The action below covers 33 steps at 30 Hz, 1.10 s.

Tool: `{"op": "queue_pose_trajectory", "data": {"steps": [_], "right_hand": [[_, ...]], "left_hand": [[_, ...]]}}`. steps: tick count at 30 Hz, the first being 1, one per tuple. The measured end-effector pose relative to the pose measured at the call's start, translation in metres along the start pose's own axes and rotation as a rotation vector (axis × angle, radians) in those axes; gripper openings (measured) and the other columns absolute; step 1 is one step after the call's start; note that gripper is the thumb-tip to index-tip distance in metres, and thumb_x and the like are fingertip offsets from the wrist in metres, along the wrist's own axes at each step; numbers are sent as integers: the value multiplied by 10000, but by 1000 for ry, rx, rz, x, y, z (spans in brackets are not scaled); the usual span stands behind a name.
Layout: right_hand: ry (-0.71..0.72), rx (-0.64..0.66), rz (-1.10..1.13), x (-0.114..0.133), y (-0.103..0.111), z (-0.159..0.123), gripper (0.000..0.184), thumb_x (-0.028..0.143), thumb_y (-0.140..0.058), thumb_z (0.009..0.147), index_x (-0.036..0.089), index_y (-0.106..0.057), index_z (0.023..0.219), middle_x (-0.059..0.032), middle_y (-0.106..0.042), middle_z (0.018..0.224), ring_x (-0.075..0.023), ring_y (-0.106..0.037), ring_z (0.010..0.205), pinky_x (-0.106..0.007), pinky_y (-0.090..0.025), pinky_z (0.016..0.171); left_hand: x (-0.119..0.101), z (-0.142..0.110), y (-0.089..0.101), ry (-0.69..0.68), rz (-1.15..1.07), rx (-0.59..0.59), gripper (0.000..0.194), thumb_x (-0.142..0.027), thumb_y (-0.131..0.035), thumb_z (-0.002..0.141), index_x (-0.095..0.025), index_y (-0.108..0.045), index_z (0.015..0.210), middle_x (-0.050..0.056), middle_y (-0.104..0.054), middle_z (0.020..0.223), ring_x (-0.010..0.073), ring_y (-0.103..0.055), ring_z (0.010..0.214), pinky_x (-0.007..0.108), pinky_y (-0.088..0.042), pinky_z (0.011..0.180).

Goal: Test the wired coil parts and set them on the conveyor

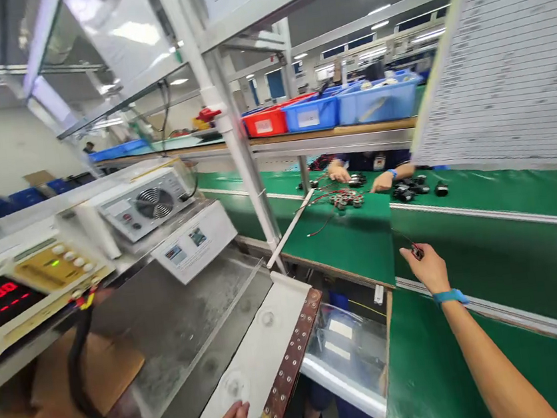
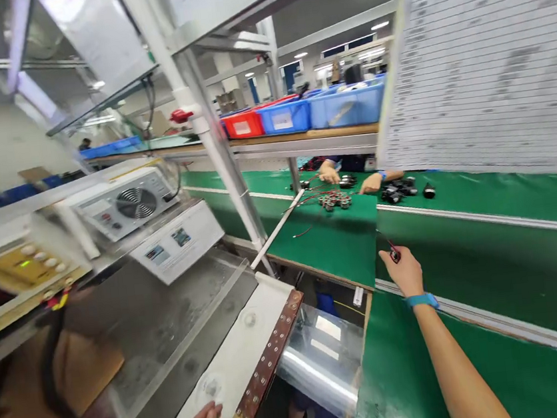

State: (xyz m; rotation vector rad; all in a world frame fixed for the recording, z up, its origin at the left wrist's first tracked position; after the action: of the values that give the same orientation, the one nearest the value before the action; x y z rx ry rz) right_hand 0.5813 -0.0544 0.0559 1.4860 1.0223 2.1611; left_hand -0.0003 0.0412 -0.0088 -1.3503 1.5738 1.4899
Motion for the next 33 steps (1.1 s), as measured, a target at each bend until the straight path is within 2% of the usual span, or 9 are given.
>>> {"op": "queue_pose_trajectory", "data": {"steps": [3,7,10,13,15,17,21,27,33], "right_hand": [[320,184,221,79,-21,-71,544,622,-545,821,185,-607,1139,-115,-663,996,-257,-613,855,-362,-480,784],[882,825,461,180,-40,-201,381,532,-605,856,246,-632,1106,-81,-644,1077,-236,-597,973,-338,-466,873],[1110,1217,545,224,-58,-277,294,430,-618,884,262,-629,1125,-59,-644,1053,-214,-595,974,-318,-460,881],[1146,1318,489,248,-100,-320,281,320,-652,859,241,-630,1128,-58,-642,1043,-210,-596,963,-309,-456,875],[1147,1288,367,257,-136,-339,302,235,-665,830,214,-627,1130,-72,-640,1070,-213,-594,985,-301,-442,889],[1161,1241,206,261,-171,-354,319,187,-659,816,185,-621,1133,-93,-639,1095,-217,-597,1000,-291,-430,892],[1225,1146,-81,268,-213,-382,218,280,-619,860,150,-646,1033,-128,-673,1047,-240,-629,965,-283,-434,821],[1241,1087,-262,269,-237,-405,385,494,-612,861,165,-648,1057,-155,-705,1029,-292,-656,975,-324,-445,778],[1279,1112,-327,259,-248,-406,490,571,-623,826,164,-610,1099,-135,-712,1021,-286,-664,957,-311,-450,750]], "left_hand": [[-42,-27,-5,-163,36,-20,486,-560,-539,739,-165,-647,1001,155,-704,1126,339,-641,1090,479,-500,970],[-97,-61,-1,-652,299,-203,470,-334,-464,904,-165,-474,1342,165,-469,1456,287,-409,1369,488,-360,1115],[-110,-76,15,-859,606,-222,485,-238,-474,914,-206,-435,1396,138,-437,1492,289,-309,1428,518,-274,1152],[-97,-80,43,-622,821,-74,301,-230,-427,931,-229,-642,1140,105,-716,1100,268,-618,1121,468,-361,1066],[-81,-80,64,-320,882,-8,299,-263,-380,946,-229,-675,986,91,-746,879,248,-693,864,381,-454,864],[-64,-83,84,-87,884,2,295,-296,-374,944,-227,-661,955,100,-744,851,250,-696,797,310,-424,696],[-29,-97,104,35,569,98,270,-352,-411,912,-224,-611,782,64,-716,719,221,-672,750,276,-380,653],[16,-133,78,281,-269,429,484,-672,-574,727,-201,-541,832,-11,-624,508,156,-596,490,235,-356,509],[3,-147,44,426,-589,520,498,-647,-662,717,-175,-523,790,20,-646,548,140,-622,446,175,-320,379]]}}
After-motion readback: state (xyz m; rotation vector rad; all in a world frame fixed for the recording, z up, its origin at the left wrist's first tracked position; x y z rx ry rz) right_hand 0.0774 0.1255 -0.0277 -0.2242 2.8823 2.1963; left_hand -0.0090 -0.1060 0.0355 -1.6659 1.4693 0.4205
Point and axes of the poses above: each hand's wrist, its own z-axis towards the middle knuckle, its own y-axis out of the back of the hand, x = y × z, the point moved 2 cm from there along z, towards the middle knuckle
